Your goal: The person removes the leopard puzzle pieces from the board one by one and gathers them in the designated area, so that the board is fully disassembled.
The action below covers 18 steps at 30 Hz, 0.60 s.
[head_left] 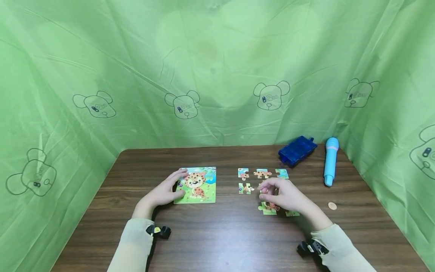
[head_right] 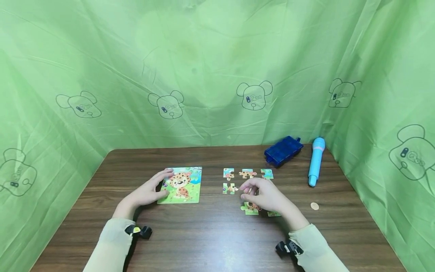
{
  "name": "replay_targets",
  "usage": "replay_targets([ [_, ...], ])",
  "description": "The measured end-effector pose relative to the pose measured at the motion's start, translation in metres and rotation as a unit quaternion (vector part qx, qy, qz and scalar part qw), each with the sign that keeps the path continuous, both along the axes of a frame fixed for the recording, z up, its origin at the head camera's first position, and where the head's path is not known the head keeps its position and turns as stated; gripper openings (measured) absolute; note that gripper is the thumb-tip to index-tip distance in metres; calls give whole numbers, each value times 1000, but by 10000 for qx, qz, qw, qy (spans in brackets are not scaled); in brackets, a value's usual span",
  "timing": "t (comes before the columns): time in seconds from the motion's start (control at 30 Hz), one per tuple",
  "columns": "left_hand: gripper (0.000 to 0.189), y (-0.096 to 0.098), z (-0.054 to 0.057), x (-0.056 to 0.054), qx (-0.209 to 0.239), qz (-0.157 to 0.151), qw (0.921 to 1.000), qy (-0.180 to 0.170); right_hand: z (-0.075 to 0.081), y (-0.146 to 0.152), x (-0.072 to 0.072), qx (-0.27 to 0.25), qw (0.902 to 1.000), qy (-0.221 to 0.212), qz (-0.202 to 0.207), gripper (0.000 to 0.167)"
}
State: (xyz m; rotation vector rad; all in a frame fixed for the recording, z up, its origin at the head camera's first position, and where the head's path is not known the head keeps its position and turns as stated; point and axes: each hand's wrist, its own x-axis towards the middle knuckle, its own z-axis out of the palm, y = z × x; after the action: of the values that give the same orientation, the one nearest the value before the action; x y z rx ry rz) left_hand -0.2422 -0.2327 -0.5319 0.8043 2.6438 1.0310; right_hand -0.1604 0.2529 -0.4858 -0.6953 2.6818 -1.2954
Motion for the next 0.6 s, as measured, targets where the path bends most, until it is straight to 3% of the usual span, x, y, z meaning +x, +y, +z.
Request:
replay_targets([
  [0.33,75,1,-2,3,-45,11,9999,-94,2,-53,9,-86,9995,-155,249,23],
  [0.6,70,-1,1,1,106,74,9998,-147,15,-135,-8,84,9978,-378,529,34],
])
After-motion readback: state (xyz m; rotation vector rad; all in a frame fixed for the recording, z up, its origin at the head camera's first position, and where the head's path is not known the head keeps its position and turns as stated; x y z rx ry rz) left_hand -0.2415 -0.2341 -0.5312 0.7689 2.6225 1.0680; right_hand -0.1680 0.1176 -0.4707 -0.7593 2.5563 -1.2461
